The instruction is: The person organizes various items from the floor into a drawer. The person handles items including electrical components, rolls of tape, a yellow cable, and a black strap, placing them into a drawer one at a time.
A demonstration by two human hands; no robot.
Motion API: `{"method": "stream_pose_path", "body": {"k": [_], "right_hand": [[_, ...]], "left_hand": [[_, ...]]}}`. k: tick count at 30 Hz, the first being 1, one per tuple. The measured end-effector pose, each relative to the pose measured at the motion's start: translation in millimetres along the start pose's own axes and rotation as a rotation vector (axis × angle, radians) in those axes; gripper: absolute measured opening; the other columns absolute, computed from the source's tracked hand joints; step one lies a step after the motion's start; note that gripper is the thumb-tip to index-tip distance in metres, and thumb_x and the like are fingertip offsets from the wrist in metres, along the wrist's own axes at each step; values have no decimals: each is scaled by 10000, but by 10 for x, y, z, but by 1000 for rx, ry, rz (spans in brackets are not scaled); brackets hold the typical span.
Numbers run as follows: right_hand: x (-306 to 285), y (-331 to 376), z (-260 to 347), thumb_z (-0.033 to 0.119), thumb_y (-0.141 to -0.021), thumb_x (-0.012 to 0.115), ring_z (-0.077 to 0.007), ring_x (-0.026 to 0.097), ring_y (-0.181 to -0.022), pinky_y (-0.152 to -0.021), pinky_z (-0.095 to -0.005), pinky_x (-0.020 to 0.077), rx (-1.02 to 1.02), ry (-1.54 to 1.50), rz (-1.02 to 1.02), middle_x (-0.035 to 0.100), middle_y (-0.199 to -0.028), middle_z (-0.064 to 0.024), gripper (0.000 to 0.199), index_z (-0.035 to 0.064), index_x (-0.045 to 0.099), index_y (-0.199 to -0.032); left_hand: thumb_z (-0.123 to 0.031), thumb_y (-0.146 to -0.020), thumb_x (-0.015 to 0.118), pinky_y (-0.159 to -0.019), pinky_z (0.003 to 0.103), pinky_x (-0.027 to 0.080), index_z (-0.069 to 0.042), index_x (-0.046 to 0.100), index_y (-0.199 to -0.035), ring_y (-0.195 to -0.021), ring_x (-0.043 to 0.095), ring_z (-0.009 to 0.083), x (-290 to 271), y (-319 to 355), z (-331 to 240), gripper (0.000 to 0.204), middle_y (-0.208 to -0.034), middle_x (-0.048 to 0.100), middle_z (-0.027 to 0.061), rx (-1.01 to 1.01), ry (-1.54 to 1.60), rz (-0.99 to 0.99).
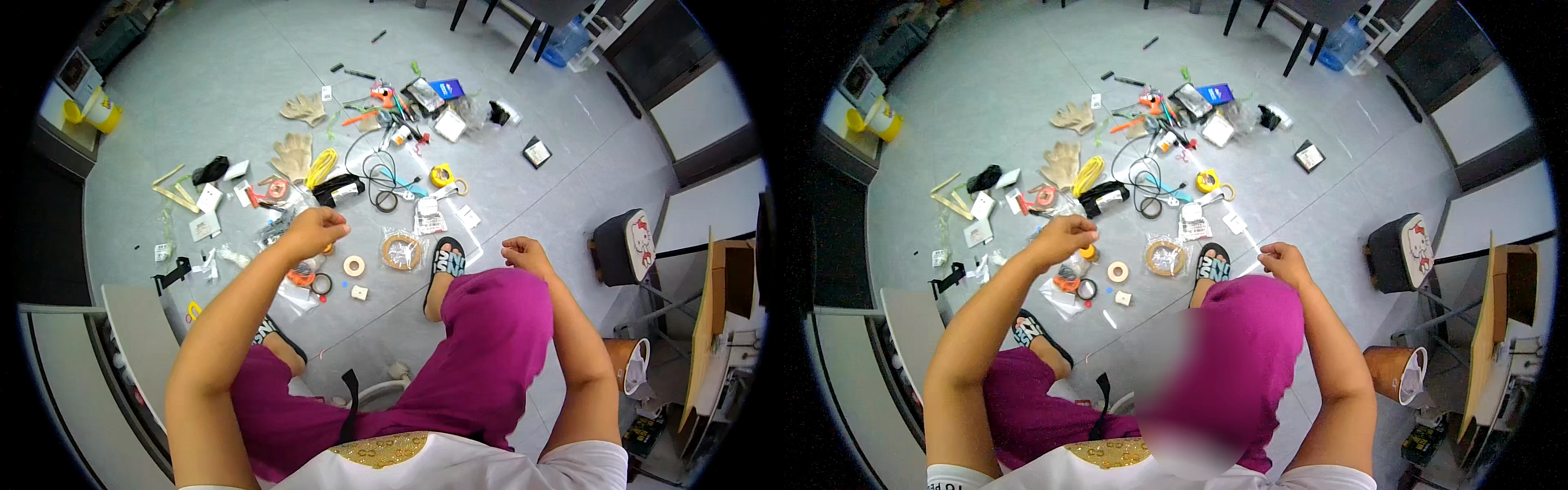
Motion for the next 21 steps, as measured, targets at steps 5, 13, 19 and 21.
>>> {"method": "stream_pose_path", "body": {"k": [5, 13, 19, 21], "right_hand": [[428, -928, -436, 225, -759, 666, -240, 648, -796, -727, -324, 506, -14, 319, 157, 669, -889, -164, 345, -9, 647, -1012], [1474, -2331, -696, 407, -665, 758, -324, 567, -1024, -885, -401, 449, -38, 344, -4, 606, -1056, -189, 682, 0, 543, -1169], [1738, -2087, -291, 46, -664, 737, -285, 564, -791, -704, -375, 466, -145, -172, -141, 580, -821, -104, 336, 26, 549, -942], [1616, -1813, -54, 4, -607, 708, -300, 539, -780, -699, -385, 453, -578, 75, -197, 551, -800, -97, 381, 50, 564, -957]], "left_hand": [[-248, -797, 681, -756, 328, 509, -9, 625, -1030, -840, 642, 211, 818, -1008, 894, 338, -946, 662, 145, -38, -284, 23], [-239, -825, 657, -750, 279, 481, 33, 589, -1074, -849, 605, 166, 1668, -1729, 1559, 375, -961, 643, 106, -304, 121, -80], [-280, -868, 619, -797, 318, 476, 15, 494, -1195, -980, 570, 201, 1819, -1936, 1173, 458, -1096, 587, 122, -467, 749, -74], [-281, -879, 604, -843, 353, 475, 0, 461, -1223, -1025, 562, 233, 1917, -1901, 817, 467, -1140, 564, 123, -679, 1178, -41]]}}
Point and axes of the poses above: each hand's wrist, its own y-axis away from the middle knuckle, its own x-axis out of the palm, z = x × y, the point moved 4 cm from there along -y, towards the middle knuckle
